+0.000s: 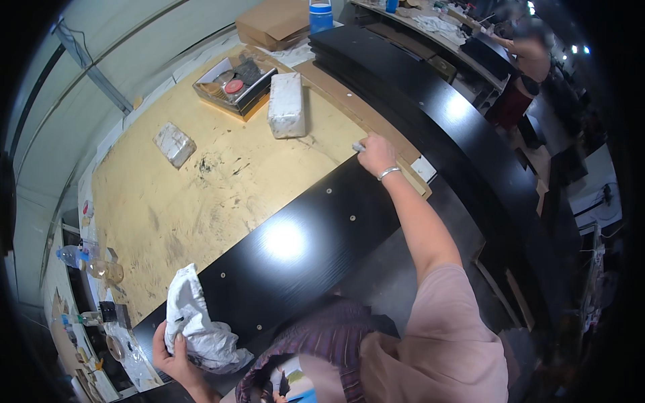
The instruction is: The person repeatedly wipes a long black wooden plank with a white cloth, occasionally using a small rectangular block to rub the surface. The person also picks up and sets down a plastic bottle and a small container during the process.
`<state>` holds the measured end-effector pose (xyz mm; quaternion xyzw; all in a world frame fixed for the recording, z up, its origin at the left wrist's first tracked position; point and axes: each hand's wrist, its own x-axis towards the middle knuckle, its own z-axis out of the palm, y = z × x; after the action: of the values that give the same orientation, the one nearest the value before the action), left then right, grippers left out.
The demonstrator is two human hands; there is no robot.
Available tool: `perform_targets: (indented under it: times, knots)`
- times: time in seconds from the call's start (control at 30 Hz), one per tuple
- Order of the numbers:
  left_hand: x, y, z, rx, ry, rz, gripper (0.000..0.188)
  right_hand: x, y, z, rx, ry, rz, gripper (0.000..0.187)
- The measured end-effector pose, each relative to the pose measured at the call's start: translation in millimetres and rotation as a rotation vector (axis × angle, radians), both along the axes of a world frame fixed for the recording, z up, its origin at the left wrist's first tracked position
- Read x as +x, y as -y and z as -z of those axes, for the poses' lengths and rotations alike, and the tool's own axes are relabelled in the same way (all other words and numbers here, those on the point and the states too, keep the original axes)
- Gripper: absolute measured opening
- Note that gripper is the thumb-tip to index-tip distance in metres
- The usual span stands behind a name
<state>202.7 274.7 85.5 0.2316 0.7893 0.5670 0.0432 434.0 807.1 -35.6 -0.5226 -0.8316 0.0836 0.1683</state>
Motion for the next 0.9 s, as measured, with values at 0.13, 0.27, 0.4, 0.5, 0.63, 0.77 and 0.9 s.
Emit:
perform_targets:
  times: [0.13, 0.27, 0.4, 0.5, 0.63, 0.77, 0.9]
  knots:
    - [6, -66, -8, -0.037, -0.09, 0.154, 0.036, 27, -24, 25, 0.118, -0.426, 0.319, 0.029]
    - [7, -138, 9, -0.167, -0.103, 0.352, 0.03, 17, 1, 38, -0.25, -0.852, 0.621, 0.032]
    - [20, -243, 67, -0.237, -0.334, 0.636, 0.027, 7, 2, 59, -0.019, -0.93, 0.593, 0.031]
    - [61, -339, 124, -0.186, -0.513, 0.731, 0.026, 10, -3, 63, -0.059, -0.995, 0.611, 0.031]
    - [113, -455, 154, -0.155, -0.676, 0.781, 0.024, 10, 0, 55, -0.018, -0.974, 0.621, 0.032]
    - [120, -486, 155, -0.205, -0.653, 0.753, 0.012, 3, 7, 47, -0.013, -0.963, 0.594, 0.032]
    - [89, -445, 146, -0.234, -0.624, 0.706, 0.012, 11, 2, 50, -0.028, -0.993, 0.614, 0.031]
